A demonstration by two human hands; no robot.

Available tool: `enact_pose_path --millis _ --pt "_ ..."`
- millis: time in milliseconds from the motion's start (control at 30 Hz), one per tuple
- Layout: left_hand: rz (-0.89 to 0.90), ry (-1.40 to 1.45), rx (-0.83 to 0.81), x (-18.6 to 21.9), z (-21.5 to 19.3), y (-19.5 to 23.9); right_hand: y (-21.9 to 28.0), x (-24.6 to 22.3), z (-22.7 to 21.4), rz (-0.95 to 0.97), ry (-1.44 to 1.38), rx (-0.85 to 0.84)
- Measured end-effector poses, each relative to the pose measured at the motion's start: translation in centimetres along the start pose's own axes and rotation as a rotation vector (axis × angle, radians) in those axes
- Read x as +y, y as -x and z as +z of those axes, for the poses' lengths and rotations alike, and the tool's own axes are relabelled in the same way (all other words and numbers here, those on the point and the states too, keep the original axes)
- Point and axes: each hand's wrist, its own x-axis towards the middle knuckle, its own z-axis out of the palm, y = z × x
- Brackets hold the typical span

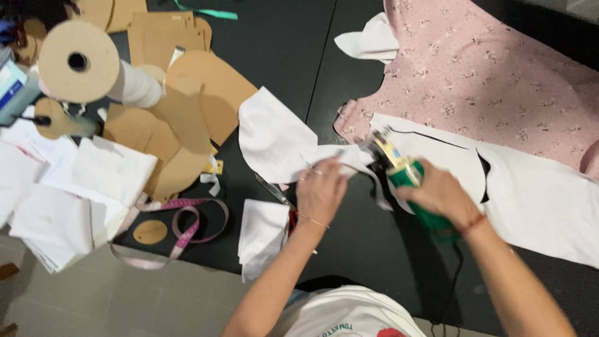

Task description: The person uses an electric rotary cutter to cut a large piece of white fabric on a black table. They then use a pen to trace a circular pattern onto a smaller piece of fabric and cut it out with scissors. Finally, they trim the edges of the cut fabric piece.

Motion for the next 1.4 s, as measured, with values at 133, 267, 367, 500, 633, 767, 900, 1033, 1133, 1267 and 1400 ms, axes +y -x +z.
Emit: enact_pose_path --millis 133,267,367,500,633,767,900,1033,1133,1267,1400 --pt "-0.215 0.018 -0.039 -3.4 0.2 -1.8 3.7 -1.3 2.3 0.160 -0.220 -0.031" --pt "-0.196 -0.012 -0.047 -4.7 0.4 -2.7 3.5 -2.5 5.4 0.281 -0.465 -0.006" --pt "-0.159 -0.013 -0.013 -5.5 0.7 -2.7 4.5 -5.7 5.1 0.305 -0.576 0.032" --pt "-0.133 0.007 -0.008 -6.2 0.7 -2.7 4.8 -8.4 4.5 0.300 -0.650 0.072" --pt "-0.089 0.035 0.005 -6.4 0.3 -2.9 4.1 -9.2 4.5 0.330 -0.632 0.101" --pt "-0.077 0.035 0.006 -6.7 0.6 -2.8 3.4 -9.4 4.1 0.349 -0.639 0.131" --pt "-0.088 0.050 -0.013 -6.8 0.5 -2.8 2.8 -9.8 3.2 0.367 -0.610 0.137" --pt "-0.089 0.054 -0.021 -6.8 0.4 -2.8 2.0 -9.3 2.7 0.354 -0.627 0.168" --pt "-0.092 0.058 -0.015 -6.9 0.5 -2.9 1.4 -8.7 2.2 0.299 -0.658 0.209" --pt "-0.115 0.055 0.033 -6.5 -0.3 -3.2 1.1 -7.3 2.1 0.233 -0.624 0.205" --pt "-0.011 -0.067 0.127 -4.3 -1.7 -3.5 3.0 -4.3 2.3 0.149 -0.512 0.074"
